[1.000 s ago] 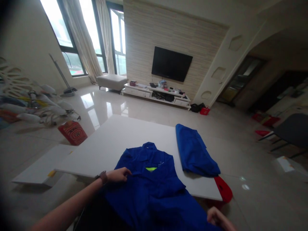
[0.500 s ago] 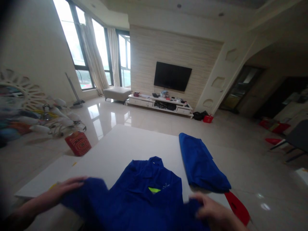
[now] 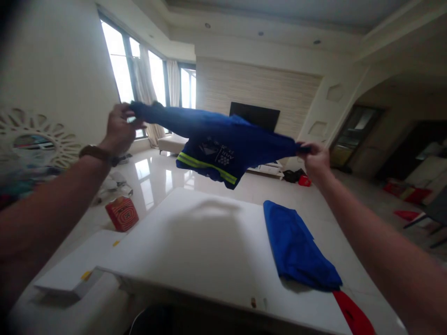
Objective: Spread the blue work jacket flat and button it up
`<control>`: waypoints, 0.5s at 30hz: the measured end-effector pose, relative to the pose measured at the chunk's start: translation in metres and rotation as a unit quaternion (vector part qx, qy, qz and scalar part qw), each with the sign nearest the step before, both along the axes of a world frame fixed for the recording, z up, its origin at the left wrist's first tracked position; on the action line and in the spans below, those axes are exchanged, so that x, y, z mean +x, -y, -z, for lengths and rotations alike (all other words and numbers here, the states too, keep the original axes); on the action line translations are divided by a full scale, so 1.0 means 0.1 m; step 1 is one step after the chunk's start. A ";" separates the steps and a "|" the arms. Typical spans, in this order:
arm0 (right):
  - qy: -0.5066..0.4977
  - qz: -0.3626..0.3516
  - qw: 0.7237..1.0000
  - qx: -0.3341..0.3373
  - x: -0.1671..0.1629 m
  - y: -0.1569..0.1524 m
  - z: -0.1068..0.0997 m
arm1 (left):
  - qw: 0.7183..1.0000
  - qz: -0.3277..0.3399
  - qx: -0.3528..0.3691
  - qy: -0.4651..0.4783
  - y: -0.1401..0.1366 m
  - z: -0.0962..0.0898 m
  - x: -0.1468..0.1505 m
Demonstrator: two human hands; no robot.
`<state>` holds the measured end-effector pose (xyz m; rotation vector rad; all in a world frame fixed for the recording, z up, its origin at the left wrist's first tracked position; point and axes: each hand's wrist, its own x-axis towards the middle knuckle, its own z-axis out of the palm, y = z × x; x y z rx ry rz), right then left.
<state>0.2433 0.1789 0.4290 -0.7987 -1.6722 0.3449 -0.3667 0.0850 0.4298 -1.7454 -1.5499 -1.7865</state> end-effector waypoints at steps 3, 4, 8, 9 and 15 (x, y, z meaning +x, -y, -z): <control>-0.018 0.017 0.999 -0.045 0.09 0.14 0.89 | 0.999 0.025 -0.026 -0.028 0.12 0.79 0.00; -0.005 0.022 0.998 -0.058 0.10 0.20 1.21 | 0.998 0.031 -0.037 -0.032 0.19 1.10 0.01; 0.083 0.060 0.981 -0.166 0.14 0.63 2.64 | 0.976 0.058 -0.187 -0.094 0.59 2.68 0.04; 0.104 0.057 0.973 -0.196 0.15 0.76 3.03 | 0.961 0.050 -0.248 -0.109 0.72 3.13 0.05; 0.352 -0.019 0.832 -0.429 0.10 1.51 4.82 | 0.780 0.060 -0.598 -0.172 1.43 5.12 0.35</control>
